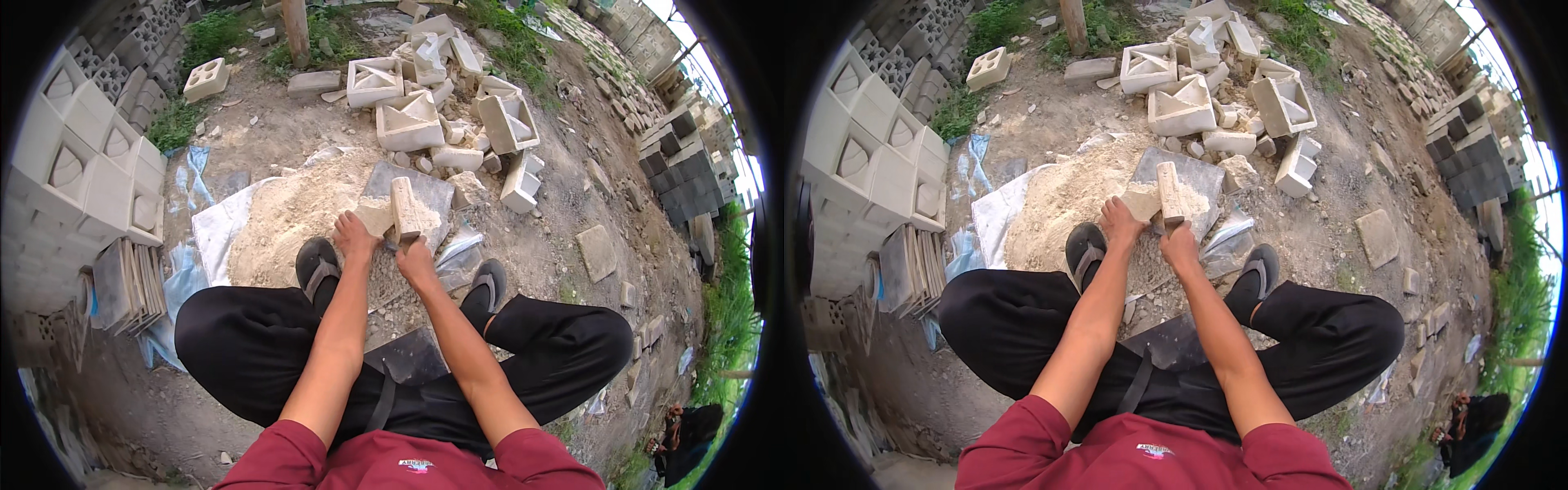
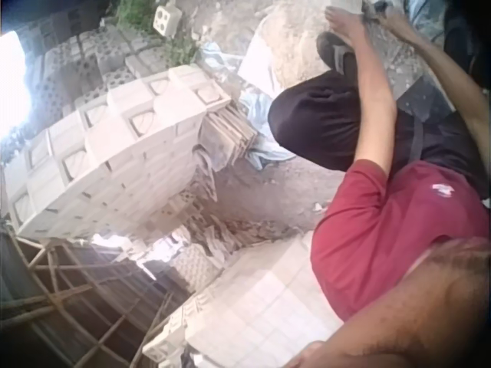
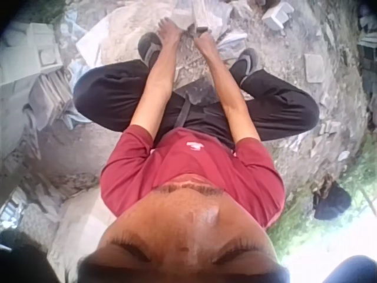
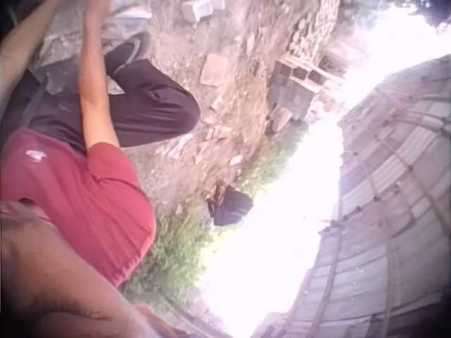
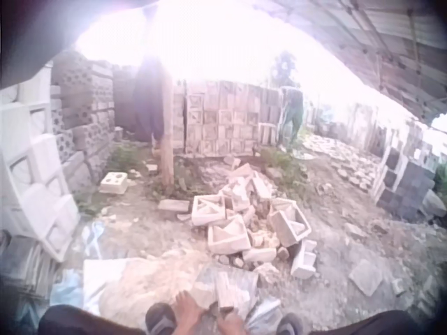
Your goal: The person shapes a concrete block by hitting its edges with a piece of stone, then clears dust and debris from the workspace.
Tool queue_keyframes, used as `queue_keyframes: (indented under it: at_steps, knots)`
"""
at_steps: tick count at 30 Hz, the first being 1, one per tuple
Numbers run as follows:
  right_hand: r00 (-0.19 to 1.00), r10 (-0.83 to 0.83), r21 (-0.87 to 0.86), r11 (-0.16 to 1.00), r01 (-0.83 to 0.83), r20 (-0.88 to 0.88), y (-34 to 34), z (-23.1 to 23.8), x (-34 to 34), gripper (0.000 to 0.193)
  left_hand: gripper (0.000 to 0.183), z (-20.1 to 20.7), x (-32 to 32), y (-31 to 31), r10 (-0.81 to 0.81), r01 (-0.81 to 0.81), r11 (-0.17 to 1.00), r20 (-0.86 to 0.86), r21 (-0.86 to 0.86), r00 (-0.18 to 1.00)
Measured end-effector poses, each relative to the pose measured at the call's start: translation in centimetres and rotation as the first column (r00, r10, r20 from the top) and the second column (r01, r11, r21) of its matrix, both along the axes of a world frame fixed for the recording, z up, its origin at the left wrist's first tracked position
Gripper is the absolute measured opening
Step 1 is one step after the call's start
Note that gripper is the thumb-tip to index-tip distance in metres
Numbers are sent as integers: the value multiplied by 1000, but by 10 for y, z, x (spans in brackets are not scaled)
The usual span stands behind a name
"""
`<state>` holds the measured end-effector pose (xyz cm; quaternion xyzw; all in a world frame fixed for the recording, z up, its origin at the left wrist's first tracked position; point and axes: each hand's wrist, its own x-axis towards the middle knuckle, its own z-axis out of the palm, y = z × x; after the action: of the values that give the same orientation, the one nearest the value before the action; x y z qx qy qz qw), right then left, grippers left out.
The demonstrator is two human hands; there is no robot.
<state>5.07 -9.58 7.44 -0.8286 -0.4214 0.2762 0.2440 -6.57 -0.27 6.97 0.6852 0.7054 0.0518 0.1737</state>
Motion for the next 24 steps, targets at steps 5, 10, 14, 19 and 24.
queue_keyframes:
  at_steps: [5,10,14,19,24]
  knots:
    - [999,35,-8,999,-35,-14,20,8,22,54,96,-7,-6,1,-3,3,1000,-7,19,1000]
    - [998,-34,139,989,42,-56,17,14,8,55,101,-9,-7,-2,-5,5,1000,-9,20,1000]
    - [999,32,30,999,-32,1,5,-2,1,57,106,-13,-6,1,40,-39,998,-15,46,999]
    - [977,87,-134,984,-114,-193,30,20,48,56,115,-12,-4,-10,2,-2,1000,14,-5,1000]
    - [994,-104,157,982,108,-35,19,20,33,52,121,-25,6,-4,92,-91,995,-32,45,995]
